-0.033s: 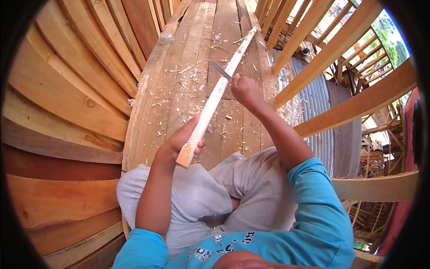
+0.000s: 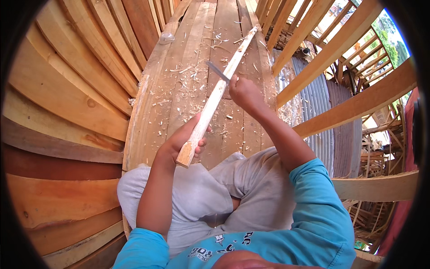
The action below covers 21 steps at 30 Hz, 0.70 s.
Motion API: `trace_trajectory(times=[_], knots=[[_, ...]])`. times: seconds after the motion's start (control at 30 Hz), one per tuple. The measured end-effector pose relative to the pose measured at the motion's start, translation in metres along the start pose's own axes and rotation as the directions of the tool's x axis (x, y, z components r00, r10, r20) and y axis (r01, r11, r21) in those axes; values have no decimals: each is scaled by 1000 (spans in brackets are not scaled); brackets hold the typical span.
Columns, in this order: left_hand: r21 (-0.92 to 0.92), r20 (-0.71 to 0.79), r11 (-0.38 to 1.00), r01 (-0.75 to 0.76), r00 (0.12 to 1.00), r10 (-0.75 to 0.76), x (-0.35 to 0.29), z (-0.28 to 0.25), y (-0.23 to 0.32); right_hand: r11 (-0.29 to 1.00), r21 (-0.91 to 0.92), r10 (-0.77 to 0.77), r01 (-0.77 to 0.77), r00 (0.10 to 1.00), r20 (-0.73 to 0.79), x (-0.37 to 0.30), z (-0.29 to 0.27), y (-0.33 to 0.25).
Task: The person sits on a wooden floor and uses a knife to shave and shape a long piece of wood. They hold the wood with one hand and carefully remove thin shavings with the other, gradually smoothing the surface.
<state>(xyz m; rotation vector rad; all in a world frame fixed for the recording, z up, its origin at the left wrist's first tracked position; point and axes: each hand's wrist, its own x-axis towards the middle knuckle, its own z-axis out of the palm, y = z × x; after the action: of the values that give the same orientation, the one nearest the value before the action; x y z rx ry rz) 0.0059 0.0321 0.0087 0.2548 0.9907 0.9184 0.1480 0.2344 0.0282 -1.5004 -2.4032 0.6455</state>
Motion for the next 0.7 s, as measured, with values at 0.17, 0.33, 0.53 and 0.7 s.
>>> trace_trajectory(times=[0.17, 0.33, 0.53, 0.7], knots=[[-33, 44, 999, -32, 998, 33, 3, -5, -4, 1000, 0, 28, -28, 998, -48, 6, 3, 9], [-88, 45, 996, -29, 998, 33, -11, -4, 6, 998, -55, 25, -23, 999, 40, 1, 6, 14], [-76, 21, 996, -44, 999, 46, -11, -2, 3, 999, -20, 34, -32, 997, 65, -4, 8, 1], [-66, 0, 997, -32, 999, 32, -9, 1, 4, 1000, 14, 3, -5, 994, 106, 0, 6, 2]])
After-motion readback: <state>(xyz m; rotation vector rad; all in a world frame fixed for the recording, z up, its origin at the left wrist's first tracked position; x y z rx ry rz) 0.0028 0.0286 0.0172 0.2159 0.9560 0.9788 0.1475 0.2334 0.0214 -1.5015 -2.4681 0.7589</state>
